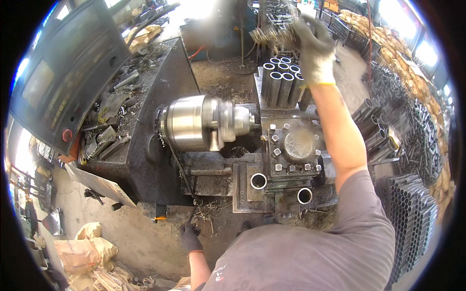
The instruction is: The person repeatedly loads hollow metal tubes into a lathe chuck, secures them, and removes them after a brief cycle. The person places each processed tube onto a nearby stack. The cycle repeats continuously throughout the clip.
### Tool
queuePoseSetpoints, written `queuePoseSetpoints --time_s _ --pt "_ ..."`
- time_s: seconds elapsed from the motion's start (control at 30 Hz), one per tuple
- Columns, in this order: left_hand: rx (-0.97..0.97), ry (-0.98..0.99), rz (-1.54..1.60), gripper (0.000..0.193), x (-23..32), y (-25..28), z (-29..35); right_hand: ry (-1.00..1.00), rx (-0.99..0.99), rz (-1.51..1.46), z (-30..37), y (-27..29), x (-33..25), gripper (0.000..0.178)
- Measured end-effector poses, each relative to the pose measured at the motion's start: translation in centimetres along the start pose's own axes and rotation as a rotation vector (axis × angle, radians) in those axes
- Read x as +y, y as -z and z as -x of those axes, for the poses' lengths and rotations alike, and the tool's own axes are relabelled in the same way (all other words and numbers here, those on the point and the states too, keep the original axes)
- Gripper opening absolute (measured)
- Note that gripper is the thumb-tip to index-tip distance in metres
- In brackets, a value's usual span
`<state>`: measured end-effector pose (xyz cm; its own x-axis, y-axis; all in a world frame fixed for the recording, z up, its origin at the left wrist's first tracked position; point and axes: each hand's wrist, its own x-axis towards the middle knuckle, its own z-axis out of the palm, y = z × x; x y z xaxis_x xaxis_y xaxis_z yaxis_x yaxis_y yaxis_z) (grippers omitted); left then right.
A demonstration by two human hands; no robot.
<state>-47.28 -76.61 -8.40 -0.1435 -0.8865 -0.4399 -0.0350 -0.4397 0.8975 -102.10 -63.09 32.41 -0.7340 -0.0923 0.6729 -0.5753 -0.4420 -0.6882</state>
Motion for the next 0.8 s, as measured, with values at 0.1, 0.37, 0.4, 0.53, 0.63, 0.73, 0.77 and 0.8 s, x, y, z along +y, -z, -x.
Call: queuePoseSetpoints --time_s 0.1,0.37,0.4,0.53,0.63,0.73,0.77,0.8 --pt "-0.201 -0.119 -0.005 0.014 1.6 -2.9 0.3 0.607 -0.228 0.921 -1.7 -4.1 2.5 0.015" --pt "-0.300 -0.590 -0.719 0.032 10.0 -12.9 6.1 -0.305 -1.582 0.995 6.0 -0.4 11.7 0.024" --pt "-0.328 -0.854 -0.760 0.034 11.6 -14.9 6.4 -0.646 -1.535 1.058 6.9 -0.5 12.3 0.023" --pt "-0.366 -1.615 -0.845 0.055 18.2 -24.6 6.3 -0.393 -1.709 0.967 9.0 -0.4 15.3 0.039" --pt "-0.435 -1.762 -0.993 0.065 20.4 -31.8 5.3 -0.108 -2.010 0.527 8.3 1.3 19.2 0.033" --pt "-0.362 -1.898 -1.129 0.051 19.8 -38.4 2.7 -0.146 -2.000 0.398 7.3 2.1 22.6 0.030" --pt "-0.292 -1.935 -1.157 0.047 19.1 -40.2 2.0 -0.276 -1.978 0.506 7.1 2.6 23.0 0.030" --pt "-0.251 -1.920 -1.270 0.043 18.4 -41.7 1.4 -0.404 -1.948 0.618 6.8 3.3 23.0 0.029"
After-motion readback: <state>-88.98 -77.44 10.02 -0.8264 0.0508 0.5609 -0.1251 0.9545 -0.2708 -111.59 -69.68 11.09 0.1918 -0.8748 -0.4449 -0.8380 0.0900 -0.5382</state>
